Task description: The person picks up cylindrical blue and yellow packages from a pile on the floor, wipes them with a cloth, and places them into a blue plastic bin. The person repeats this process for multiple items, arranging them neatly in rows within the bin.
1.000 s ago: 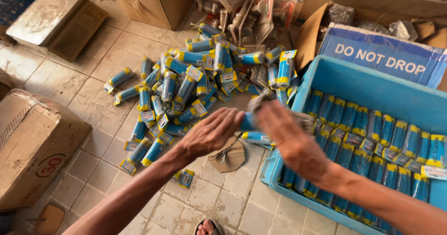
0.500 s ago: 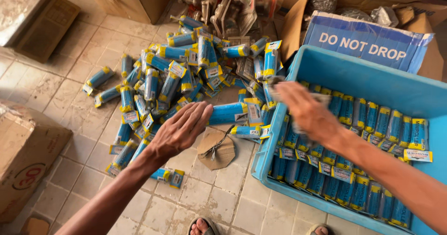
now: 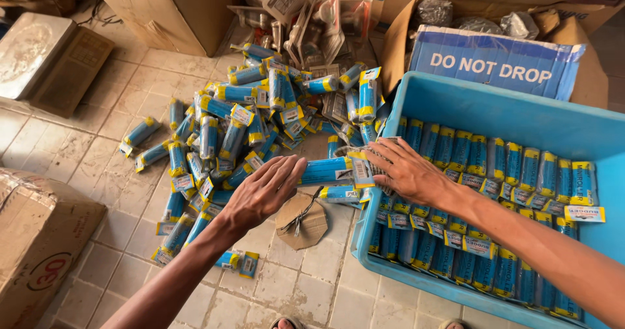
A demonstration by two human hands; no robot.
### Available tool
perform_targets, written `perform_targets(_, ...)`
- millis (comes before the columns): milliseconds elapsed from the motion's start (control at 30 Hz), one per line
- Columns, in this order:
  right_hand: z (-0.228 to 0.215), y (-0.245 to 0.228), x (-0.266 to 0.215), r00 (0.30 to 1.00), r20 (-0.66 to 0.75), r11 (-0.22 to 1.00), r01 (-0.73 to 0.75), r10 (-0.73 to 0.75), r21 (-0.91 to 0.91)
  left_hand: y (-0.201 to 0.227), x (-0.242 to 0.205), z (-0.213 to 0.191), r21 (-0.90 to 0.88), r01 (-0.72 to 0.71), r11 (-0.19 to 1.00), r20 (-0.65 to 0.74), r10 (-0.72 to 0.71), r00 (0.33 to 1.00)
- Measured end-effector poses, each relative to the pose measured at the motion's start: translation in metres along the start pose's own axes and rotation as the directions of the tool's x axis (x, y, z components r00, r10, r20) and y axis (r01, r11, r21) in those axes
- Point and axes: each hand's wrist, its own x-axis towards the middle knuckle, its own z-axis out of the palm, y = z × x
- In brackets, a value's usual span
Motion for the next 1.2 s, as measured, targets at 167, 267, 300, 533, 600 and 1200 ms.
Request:
perform_targets(167,-0.032,-0.006,-0.015,0.995,0.061,0.995,-0.082,0.079,0.056,0.006,0.012,0.005,-0.050,-0.010,0.999,0.025,0.012,1.000)
perform_targets(267,-0.036,0.002,-0.023,0.990,0.066,0.992,-0.123,0.121,0.022,0.007,0.018,0.007,-0.103,0.000,0.995,0.066,0.007,0.998)
perform_targets(300,-0.035,0.007,-0.027,0.991,0.037,0.992,-0.128,0.128,-0.002,0.008,0.020,0.009,-0.137,0.012,0.991,0.085,0.000,0.996)
perform_targets(533,-0.081,-0.050,-0.048,0.987,-0.156,0.974,-0.003,0.039,0.225,0.031,0.056,0.012,-0.380,0.111,0.918,0.095,-0.081,0.992)
perform_targets(600,-0.079,-0.061,-0.053,0.984,-0.176,0.969,0.022,0.022,0.244,0.040,0.075,0.009,-0.478,0.187,0.858,0.082,-0.168,0.982)
perform_targets(1200,-0.044,0.072,-0.209,0.596,0.380,-0.013,-0.526,0.708,0.850,0.195,0.207,0.234,-0.768,0.225,0.600,0.295,0.020,0.955)
